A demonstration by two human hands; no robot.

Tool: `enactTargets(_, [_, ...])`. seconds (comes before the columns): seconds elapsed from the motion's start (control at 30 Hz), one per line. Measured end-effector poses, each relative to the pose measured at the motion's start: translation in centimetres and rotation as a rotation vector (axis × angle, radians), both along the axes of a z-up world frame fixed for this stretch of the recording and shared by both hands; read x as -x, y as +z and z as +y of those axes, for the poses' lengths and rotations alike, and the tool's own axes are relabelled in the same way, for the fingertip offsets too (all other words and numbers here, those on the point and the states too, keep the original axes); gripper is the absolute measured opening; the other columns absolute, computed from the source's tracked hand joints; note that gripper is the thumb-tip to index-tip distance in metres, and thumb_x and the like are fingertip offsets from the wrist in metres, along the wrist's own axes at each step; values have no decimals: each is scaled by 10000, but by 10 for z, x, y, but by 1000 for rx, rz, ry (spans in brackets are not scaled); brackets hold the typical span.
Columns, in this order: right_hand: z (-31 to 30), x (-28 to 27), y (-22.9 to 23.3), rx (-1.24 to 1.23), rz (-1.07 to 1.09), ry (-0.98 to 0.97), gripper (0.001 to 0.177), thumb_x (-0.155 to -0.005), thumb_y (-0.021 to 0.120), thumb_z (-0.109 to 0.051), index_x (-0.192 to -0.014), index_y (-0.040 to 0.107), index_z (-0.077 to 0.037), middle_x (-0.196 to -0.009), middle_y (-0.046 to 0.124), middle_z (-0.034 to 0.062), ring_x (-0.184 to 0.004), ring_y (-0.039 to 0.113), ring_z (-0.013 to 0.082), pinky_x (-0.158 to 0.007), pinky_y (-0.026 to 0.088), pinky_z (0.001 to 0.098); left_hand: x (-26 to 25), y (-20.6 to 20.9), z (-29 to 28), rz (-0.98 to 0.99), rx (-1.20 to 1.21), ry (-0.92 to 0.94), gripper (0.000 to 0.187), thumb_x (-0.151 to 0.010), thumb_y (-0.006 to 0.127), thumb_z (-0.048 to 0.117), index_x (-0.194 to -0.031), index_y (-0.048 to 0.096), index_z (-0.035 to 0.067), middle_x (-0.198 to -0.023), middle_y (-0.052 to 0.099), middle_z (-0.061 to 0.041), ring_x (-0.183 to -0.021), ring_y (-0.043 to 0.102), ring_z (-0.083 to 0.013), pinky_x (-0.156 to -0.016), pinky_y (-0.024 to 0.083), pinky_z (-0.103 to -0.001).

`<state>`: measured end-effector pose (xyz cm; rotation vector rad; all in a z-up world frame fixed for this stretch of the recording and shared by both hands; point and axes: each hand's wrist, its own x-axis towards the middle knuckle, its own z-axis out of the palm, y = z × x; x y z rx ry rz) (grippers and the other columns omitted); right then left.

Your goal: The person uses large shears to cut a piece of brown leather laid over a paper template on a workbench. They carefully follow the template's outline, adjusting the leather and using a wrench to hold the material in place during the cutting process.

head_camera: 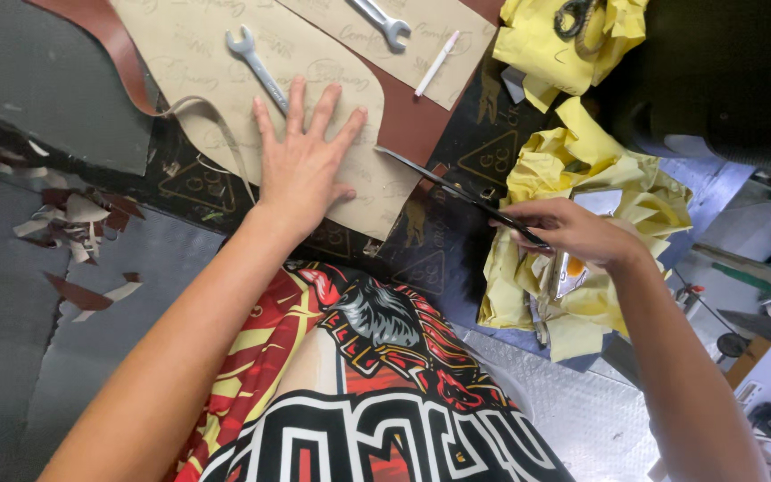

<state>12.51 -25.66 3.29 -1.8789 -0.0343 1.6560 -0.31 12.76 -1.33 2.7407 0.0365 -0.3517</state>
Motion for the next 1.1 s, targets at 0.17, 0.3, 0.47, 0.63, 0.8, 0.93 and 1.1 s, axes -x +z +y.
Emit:
enactTargets(0.17, [8,7,4,-43,-80,69,473,-908,616,-126,-1375,648,-58,-879,720,21,-745,611,86,-633,505,246,2,-3,3,-20,47,1,1069,-614,914,439,-1553,428,283,-1643,271,-114,-1518,134,-454,-1103,212,-782])
enactTargets(0.3, [13,16,11,-7,-118,115,477,-909,637,-154,-1379,653,-71,-849,714,25,-692,580,92,-588,481,262,3,-5,3,-31,34,-9,1066,-621,913,446,-1558,431,287,-1636,282,-113,-1516,146,-455,-1102,227,-781])
enactTargets(0.47, [24,52,15,0,-186,17,443,-933,628,-172,-1365,649,-78,-809,698,3,-676,575,74,-565,465,253,1,-5,4,-29,22,-12,1070,-621,914,441,-1561,426,293,-1631,291,-108,-1503,165,-455,-1098,230,-780])
enactTargets(0.63, [35,123,7,-9,-100,-362,432,-949,575,-157,-1374,617,-99,-795,655,-31,-670,574,52,-553,473,215,2,-5,4,-59,16,-17,1074,-618,916,450,-1562,429,289,-1625,307,-106,-1498,180,-457,-1090,242,-779])
enactTargets(0.8, [62,185,-16,-140,-79,-566,390,-993,627,-177,-1359,656,-47,-794,573,-29,-672,490,56,-569,382,197,2,-7,5,-81,16,-29,1062,-608,922,466,-1543,453,287,-1613,330,-109,-1487,201,-454,-1070,262,-780])
enactTargets(0.93, [78,218,-33,-198,-227,-554,375,-1002,673,-165,-1345,667,-13,-875,569,-58,-781,471,25,-678,386,168,0,-5,7,-79,12,-45,1056,-608,921,477,-1537,460,280,-1604,341,-115,-1476,211,-454,-1045,272,-778])
enactTargets(1.1, [98,254,-59,-312,-187,-746,405,-999,643,-177,-1363,607,-2,-1060,612,-99,-884,506,10,-764,422,159,-1,-7,11,-115,4,-89,1018,-625,912,505,-1515,477,272,-1566,368,-126,-1424,262,-458,-998,306,-740])
